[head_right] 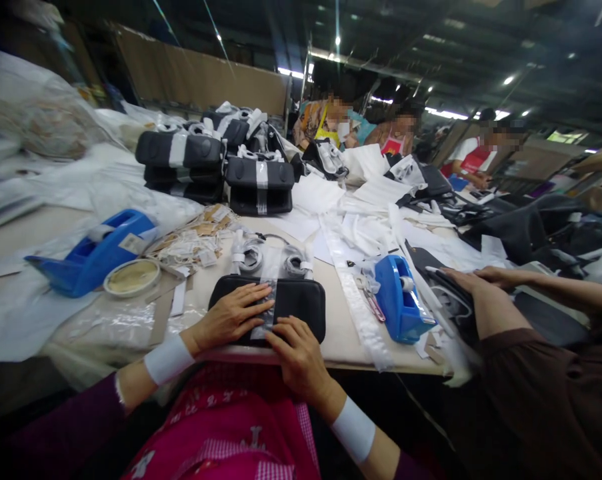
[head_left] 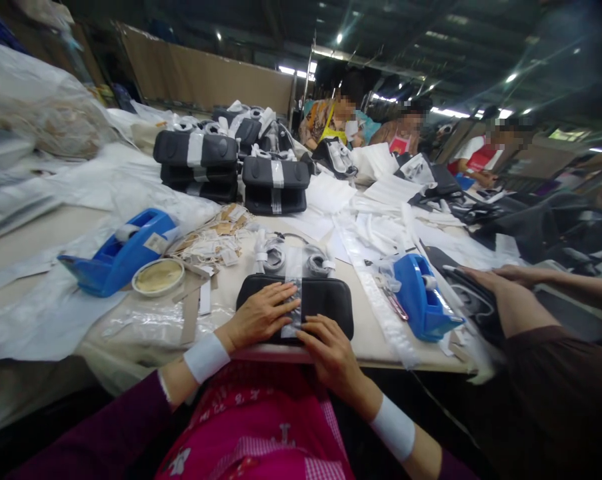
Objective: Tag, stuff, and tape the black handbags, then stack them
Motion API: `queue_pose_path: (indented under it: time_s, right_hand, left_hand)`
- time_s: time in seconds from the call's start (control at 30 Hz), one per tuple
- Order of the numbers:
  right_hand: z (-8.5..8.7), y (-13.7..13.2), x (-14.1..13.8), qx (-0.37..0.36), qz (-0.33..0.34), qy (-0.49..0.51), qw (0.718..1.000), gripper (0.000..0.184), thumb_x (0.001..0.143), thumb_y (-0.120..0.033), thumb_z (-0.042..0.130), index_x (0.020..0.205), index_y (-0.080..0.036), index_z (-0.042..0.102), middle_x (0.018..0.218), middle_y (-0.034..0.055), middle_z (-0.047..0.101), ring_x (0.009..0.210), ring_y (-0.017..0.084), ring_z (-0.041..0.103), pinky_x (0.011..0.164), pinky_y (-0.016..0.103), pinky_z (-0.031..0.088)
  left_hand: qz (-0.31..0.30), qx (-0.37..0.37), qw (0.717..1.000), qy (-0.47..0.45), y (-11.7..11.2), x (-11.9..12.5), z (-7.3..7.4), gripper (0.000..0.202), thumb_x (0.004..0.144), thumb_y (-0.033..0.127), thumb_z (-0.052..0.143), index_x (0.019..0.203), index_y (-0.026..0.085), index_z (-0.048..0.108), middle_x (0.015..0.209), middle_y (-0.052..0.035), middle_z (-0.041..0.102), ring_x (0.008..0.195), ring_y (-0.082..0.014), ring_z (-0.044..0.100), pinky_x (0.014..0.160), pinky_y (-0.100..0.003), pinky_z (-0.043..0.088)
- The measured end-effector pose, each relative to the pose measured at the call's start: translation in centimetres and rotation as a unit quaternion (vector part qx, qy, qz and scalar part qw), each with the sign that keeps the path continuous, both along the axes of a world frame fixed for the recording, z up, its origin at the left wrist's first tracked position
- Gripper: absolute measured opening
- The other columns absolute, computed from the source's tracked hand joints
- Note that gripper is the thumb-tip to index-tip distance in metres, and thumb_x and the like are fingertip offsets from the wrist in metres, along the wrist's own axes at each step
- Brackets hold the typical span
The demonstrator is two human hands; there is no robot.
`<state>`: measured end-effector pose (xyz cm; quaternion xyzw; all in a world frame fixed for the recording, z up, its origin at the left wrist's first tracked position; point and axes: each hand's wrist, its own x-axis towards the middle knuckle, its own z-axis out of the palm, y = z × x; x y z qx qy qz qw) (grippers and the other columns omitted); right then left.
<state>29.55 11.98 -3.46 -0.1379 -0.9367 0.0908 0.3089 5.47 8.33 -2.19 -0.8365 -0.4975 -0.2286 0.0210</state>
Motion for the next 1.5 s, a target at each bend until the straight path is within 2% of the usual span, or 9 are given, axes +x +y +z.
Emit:
queue_pose_path:
  time_s: [0.1, 0.23, 0.37, 0.47, 0.67, 0.9, 1.17, 1.3, 1.5]
  right_hand:
    - [-2.5, -2.0, 4.0, 0.053, -0.104, 0.017, 0.993, 0.047, 0.085, -0.005, 0.048, 0.126, -0.025, 0.058, 0.114, 0.0115, 0.062, 0.110, 0.027, 0.056, 0.094, 0.051, 0.048]
    - [-7.7, -3.4, 7.3, 0.157, -0.186, -0.022, 0.970, 0.046, 0.082, -0.008, 0.054, 0.120, -0.033, 0.061, 0.130, 0.0134, 0.054, 0.122, 0.034, 0.050, 0.095, 0.057, 0.043]
    - [-12.4, -2.5, 7.3, 0.232, -0.210, -0.006, 0.950, 0.044, 0.079, -0.008, 0.062, 0.111, -0.038, 0.065, 0.128, 0.0117, 0.058, 0.121, 0.037, 0.052, 0.097, 0.060, 0.039]
    - [-13.6, -2.0, 6.6, 0.210, -0.217, 0.054, 0.952, 0.044, 0.079, -0.005, 0.063, 0.110, -0.035, 0.062, 0.128, 0.0101, 0.059, 0.120, 0.034, 0.054, 0.098, 0.059, 0.039]
    - [-9.8, -2.6, 6.3, 0.112, -0.203, 0.135, 0.963, 0.025, 0.088, -0.011, 0.053, 0.104, -0.027, 0.065, 0.122, 0.0111, 0.061, 0.110, 0.028, 0.060, 0.085, 0.047, 0.051]
    - [-5.3, -3.8, 5.4, 0.056, -0.096, 0.139, 0.984, 0.033, 0.089, -0.002, 0.050, 0.108, -0.023, 0.066, 0.107, 0.0093, 0.069, 0.108, 0.023, 0.062, 0.087, 0.041, 0.055]
    - [-3.1, -5.0, 2.3, 0.081, -0.011, 0.141, 0.987, 0.023, 0.090, -0.004, 0.052, 0.100, -0.017, 0.068, 0.093, 0.0081, 0.073, 0.098, 0.021, 0.066, 0.081, 0.037, 0.055]
    - [-2.5, -5.6, 0.2, 0.096, 0.011, 0.133, 0.986, 0.022, 0.091, -0.006, 0.048, 0.096, -0.018, 0.066, 0.090, 0.0056, 0.073, 0.097, 0.020, 0.065, 0.089, 0.040, 0.051]
    - [-1.7, -6.6, -1.4, 0.054, 0.030, 0.098, 0.993, 0.023, 0.092, -0.005, 0.045, 0.094, -0.017, 0.064, 0.088, 0.0054, 0.071, 0.088, 0.017, 0.062, 0.085, 0.036, 0.049]
  left_hand:
    - [0.002, 0.001, 1.000, -0.010, 0.0, -0.1, 0.1, 0.043, 0.092, 0.030, 0.057, 0.134, 0.024, 0.054, 0.146, -0.0103, 0.047, 0.138, -0.0248, 0.038, 0.114, -0.046, 0.033]
    - [0.001, 0.010, 1.000, -0.014, -0.4, -0.1, -0.3, 0.042, 0.092, 0.032, 0.056, 0.133, 0.023, 0.055, 0.145, -0.0105, 0.048, 0.138, -0.0238, 0.039, 0.115, -0.044, 0.032]
    - [-0.003, 0.024, 1.000, 0.004, -0.4, -0.1, -1.1, 0.042, 0.094, 0.038, 0.051, 0.131, 0.020, 0.057, 0.144, -0.0125, 0.049, 0.138, -0.0233, 0.039, 0.116, -0.042, 0.029]
    - [0.001, 0.027, 1.000, 0.015, -0.3, -0.3, -1.4, 0.042, 0.095, 0.041, 0.050, 0.130, 0.019, 0.058, 0.144, -0.0125, 0.049, 0.139, -0.0225, 0.038, 0.117, -0.041, 0.028]
    - [0.008, 0.015, 1.000, 0.016, -0.6, 0.1, -0.5, 0.040, 0.094, 0.035, 0.053, 0.131, 0.023, 0.057, 0.144, -0.0096, 0.050, 0.138, -0.0215, 0.038, 0.115, -0.042, 0.031]
    - [0.005, 0.018, 1.000, -0.004, -0.5, 0.0, -0.4, 0.040, 0.092, 0.029, 0.056, 0.131, 0.025, 0.057, 0.143, -0.0089, 0.051, 0.137, -0.0219, 0.040, 0.115, -0.043, 0.031]
    - [-0.020, 0.033, 0.999, -0.012, 0.0, -0.4, -0.8, 0.042, 0.089, 0.027, 0.059, 0.131, 0.023, 0.056, 0.144, -0.0107, 0.049, 0.136, -0.0249, 0.041, 0.113, -0.047, 0.033]
    - [-0.024, 0.036, 0.999, -0.010, 0.0, -0.5, -0.8, 0.044, 0.089, 0.027, 0.059, 0.133, 0.023, 0.055, 0.144, -0.0098, 0.049, 0.137, -0.0247, 0.039, 0.114, -0.047, 0.033]
    - [-0.024, 0.034, 0.999, -0.013, 0.1, -0.5, -0.8, 0.044, 0.090, 0.027, 0.058, 0.133, 0.023, 0.054, 0.145, -0.0091, 0.048, 0.139, -0.0238, 0.038, 0.114, -0.046, 0.032]
